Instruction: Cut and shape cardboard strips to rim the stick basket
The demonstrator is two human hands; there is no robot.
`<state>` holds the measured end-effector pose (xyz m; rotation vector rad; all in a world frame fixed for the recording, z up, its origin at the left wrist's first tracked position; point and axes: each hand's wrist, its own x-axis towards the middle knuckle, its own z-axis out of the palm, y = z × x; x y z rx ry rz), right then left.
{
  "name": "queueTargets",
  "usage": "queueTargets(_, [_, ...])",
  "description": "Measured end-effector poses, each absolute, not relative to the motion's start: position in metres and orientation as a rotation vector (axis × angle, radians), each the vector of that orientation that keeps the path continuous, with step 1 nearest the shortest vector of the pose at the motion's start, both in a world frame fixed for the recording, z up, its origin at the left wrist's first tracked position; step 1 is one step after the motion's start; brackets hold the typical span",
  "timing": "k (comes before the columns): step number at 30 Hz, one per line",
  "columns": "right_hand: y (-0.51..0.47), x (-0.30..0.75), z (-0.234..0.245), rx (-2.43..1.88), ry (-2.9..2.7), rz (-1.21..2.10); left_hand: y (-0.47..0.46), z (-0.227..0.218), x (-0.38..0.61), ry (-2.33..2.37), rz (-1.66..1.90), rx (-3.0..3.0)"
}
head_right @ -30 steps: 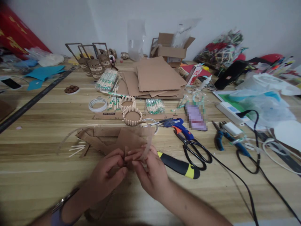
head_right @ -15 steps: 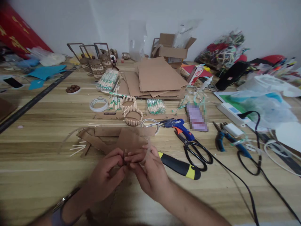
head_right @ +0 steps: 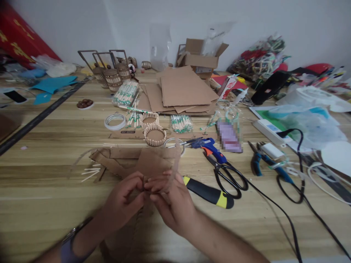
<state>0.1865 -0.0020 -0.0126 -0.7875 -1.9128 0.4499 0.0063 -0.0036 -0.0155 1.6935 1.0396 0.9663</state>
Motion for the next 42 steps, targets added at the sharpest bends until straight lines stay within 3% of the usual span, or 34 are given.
queueTargets(10, [-0.001,0.189,-0.007,-0.921,-1.963,0.360,-0.006,-0.012,0.005,0.950,0.896,1.787])
queueTargets(23, [0.011,0.197,-0.002,-1.036,-1.480,0.722,-0.009,-0.009,0.001,0.994,0.694,1.750])
queueTargets(30, [0.025,0.206,-0.008,-1.091,-1.428,0.681,-0.008,0.004,0.004,0.890,0.658,1.309])
queueTargets(34, [0.022,0.203,-0.020,-1.062,-1.558,0.727,0.000,0.038,-0.020,0.938,0.659,1.414])
queueTargets(42, [0.015,0.195,-0.018,-1.120,-1.910,0.517,0.048,0.151,-0.077,1.451,0.810,2.624])
